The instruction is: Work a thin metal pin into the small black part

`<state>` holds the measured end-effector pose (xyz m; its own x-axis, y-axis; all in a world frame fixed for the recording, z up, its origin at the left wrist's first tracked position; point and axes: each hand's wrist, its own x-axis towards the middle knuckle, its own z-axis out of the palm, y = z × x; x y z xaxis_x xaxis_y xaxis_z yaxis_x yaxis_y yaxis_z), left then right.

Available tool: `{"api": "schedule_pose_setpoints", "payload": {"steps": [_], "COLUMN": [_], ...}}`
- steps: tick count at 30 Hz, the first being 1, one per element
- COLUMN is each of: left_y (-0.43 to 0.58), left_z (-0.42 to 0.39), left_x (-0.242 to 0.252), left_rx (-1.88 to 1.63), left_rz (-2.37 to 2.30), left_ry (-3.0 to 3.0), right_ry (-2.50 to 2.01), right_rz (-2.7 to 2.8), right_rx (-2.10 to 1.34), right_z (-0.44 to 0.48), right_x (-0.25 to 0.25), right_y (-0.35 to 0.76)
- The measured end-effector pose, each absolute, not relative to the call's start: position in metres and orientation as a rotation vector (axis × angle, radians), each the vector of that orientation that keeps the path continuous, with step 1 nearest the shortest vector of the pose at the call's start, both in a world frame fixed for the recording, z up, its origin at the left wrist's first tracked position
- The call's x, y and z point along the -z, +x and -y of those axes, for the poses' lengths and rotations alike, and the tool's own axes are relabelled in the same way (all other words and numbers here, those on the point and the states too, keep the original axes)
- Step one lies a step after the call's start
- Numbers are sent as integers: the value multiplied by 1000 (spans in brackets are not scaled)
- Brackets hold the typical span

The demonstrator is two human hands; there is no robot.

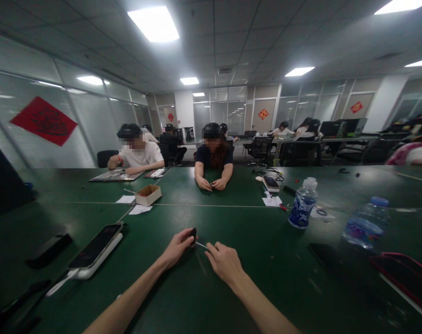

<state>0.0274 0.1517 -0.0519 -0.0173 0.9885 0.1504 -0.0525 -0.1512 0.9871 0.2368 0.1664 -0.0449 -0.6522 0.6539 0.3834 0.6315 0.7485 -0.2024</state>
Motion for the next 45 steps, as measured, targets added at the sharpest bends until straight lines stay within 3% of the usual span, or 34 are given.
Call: {"api": "schedule_pose_setpoints", "payload": {"steps": [8, 26, 32, 45], "left_y": [30, 29, 44, 35], "left_z": [-148, -148, -140, -149], "left_x": [46, 42, 40, 54], "left_rx": [-1319, -1315, -1070, -1332], "left_rz": [-1166, -1088, -987, -826], "left_ry": [1283, 1313, 1344, 885], "right_ry": [-893, -1022, -1236, -976], "right_rz": [2600, 2466, 2157, 2372], "right_rx": [-16, -283, -378, -345], "right_z": [-167, -167, -182, -170], "right_x": [45, 55, 49, 44], "right_y": [237, 235, 237, 236]}}
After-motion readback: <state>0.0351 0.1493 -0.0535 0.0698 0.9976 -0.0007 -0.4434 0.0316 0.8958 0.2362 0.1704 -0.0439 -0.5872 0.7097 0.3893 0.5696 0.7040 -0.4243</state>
